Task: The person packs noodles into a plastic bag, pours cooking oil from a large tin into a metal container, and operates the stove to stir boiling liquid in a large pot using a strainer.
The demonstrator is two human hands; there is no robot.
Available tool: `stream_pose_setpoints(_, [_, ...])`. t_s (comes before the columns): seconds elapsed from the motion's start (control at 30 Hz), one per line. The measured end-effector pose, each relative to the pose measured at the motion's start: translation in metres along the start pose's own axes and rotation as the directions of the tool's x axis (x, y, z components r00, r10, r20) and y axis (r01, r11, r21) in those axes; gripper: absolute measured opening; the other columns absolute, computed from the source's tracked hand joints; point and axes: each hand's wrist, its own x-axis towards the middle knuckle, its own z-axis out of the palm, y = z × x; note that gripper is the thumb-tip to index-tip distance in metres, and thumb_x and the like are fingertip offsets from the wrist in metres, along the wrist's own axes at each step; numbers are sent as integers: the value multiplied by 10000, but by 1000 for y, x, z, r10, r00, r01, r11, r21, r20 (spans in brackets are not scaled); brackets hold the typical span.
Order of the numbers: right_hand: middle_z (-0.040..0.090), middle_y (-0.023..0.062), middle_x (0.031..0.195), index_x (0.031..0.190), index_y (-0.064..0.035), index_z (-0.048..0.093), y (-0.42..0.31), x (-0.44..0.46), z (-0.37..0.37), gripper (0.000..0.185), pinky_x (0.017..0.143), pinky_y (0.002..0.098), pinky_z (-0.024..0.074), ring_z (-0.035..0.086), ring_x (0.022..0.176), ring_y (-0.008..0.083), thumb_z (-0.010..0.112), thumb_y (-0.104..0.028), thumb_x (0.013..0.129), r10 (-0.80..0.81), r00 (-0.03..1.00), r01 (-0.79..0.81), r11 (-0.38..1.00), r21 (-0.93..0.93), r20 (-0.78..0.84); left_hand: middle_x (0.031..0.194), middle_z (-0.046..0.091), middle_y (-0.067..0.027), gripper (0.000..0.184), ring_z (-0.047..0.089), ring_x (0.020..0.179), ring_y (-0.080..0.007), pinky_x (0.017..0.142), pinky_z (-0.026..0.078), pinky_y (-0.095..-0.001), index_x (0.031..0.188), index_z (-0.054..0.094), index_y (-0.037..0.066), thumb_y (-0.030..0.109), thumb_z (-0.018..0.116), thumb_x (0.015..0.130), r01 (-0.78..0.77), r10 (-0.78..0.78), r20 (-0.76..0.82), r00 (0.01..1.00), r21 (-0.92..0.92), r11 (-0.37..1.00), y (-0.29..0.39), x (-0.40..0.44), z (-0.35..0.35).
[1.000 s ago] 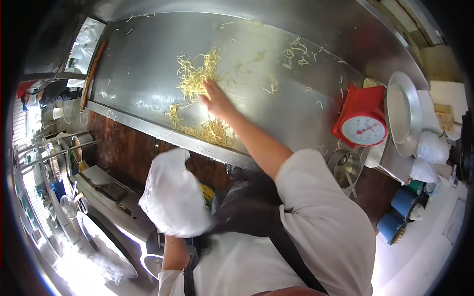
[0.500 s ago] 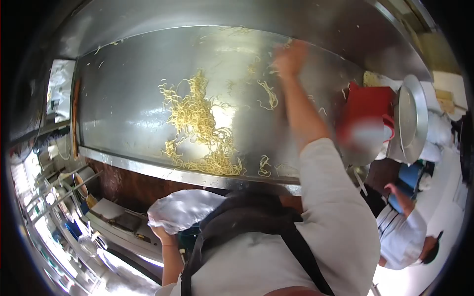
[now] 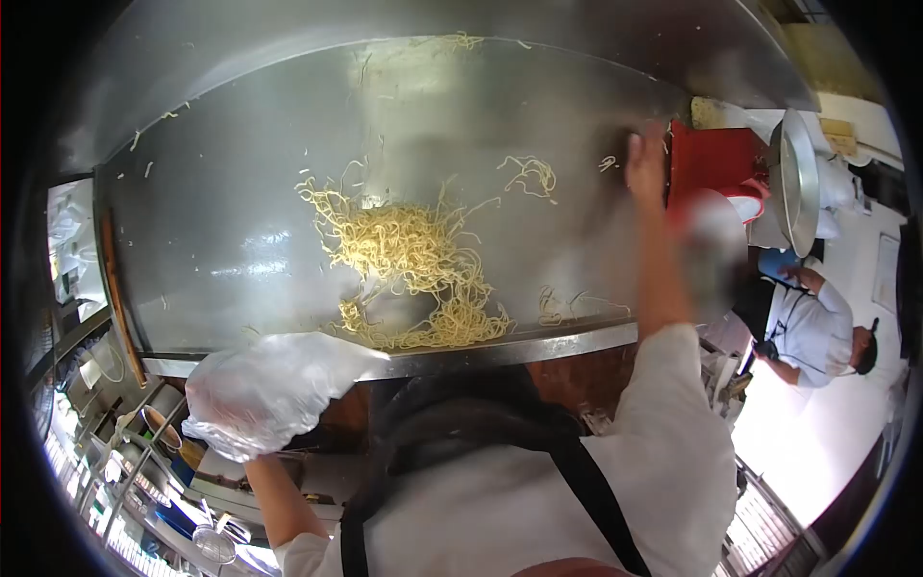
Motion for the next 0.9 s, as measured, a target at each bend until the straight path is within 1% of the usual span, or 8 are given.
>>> stream_pose_setpoints(0.1, [494, 262, 1363, 1386, 27, 444, 53, -29, 29, 499, 1111, 459, 321, 453, 1260, 425, 479, -282, 996, 7, 999, -22, 950, -310, -51, 1138, 590, -71, 402, 583, 1037, -198, 924, 494, -355, 1206, 541, 36, 364, 536, 974, 41, -41, -10, 999, 14, 999, -15, 9, -7])
stream_pose_setpoints(0.17, [432, 258, 1439, 1402, 32, 426, -107, -19, 8, 512, 1149, 459, 260, 371, 1352, 419, 510, -231, 971, 315, 898, -366, 922, 126, 307, 1131, 593, -70, 399, 585, 1030, -196, 917, 496, -352, 1203, 543, 35, 361, 536, 973, 71, -71, 6, 997, 18, 997, -23, 11, -5])
stream_pose_setpoints(0.23, [345, 221, 1511, 1466, 8, 337, -206, -71, 65, 589, 1187, 451, 176, 286, 1411, 399, 530, -172, 939, -32, 975, -27, 966, 258, 221, 1125, 595, -70, 397, 587, 1024, -193, 911, 498, -349, 1200, 545, 33, 359, 537, 972, 87, -88, 25, 996, 13, 996, -29, 16, 4])
stream_pose_setpoints(0.33, [170, 222, 1583, 1502, 65, 158, -381, -81, 50, 761, 1211, 447, 89, 132, 1478, 360, 494, -377, 981, -243, 688, -38, 929, 369, 684, 1114, 599, -70, 394, 590, 1013, -190, 902, 501, -344, 1195, 549, 31, 356, 539, 971, 93, -92, 57, 994, -5, 996, -33, 22, 15])
stream_pose_setpoints(0.43, [180, 158, 1598, 1520, -25, 221, -400, -81, 53, 697, 1211, 426, 119, 143, 1488, 279, 475, -407, 995, -574, 681, -75, 564, 823, 455, 1104, 603, -69, 391, 593, 1003, -187, 892, 504, -340, 1190, 552, 30, 352, 540, 970, 67, -66, 47, 997, -18, 998, -26, 30, 10])
stream_pose_setpoints(0.53, [254, 144, 1577, 1516, -67, 269, -294, -45, 88, 598, 1166, 401, 232, 280, 1434, 275, 455, -331, 1013, -304, 817, -368, 378, 850, 489, 1094, 607, -69, 388, 596, 993, -184, 883, 507, -336, 1186, 556, 28, 349, 541, 968, 56, -56, 12, 998, -27, 998, -23, 35, -8])
stream_pose_setpoints(0.63, [356, 256, 1491, 1430, 51, 369, -181, 32, 66, 586, 1141, 420, 298, 353, 1372, 411, 462, -344, 1007, -95, 992, 73, 966, 249, 77, 1084, 611, -68, 385, 599, 983, -181, 873, 510, -331, 1181, 559, 26, 345, 542, 967, 60, -60, -33, 998, -16, 998, -27, 32, -31])
stream_pose_setpoints(0.9, [408, 244, 1452, 1400, 49, 413, -280, 107, 166, 568, 1129, 426, 319, 378, 1351, 384, 526, -305, 970, -528, 842, 468, 818, 334, 112, 1057, 622, -67, 377, 606, 956, -172, 848, 518, -319, 1168, 569, 21, 336, 546, 964, 122, -121, -115, 986, 3, 992, -45, -7, -60])
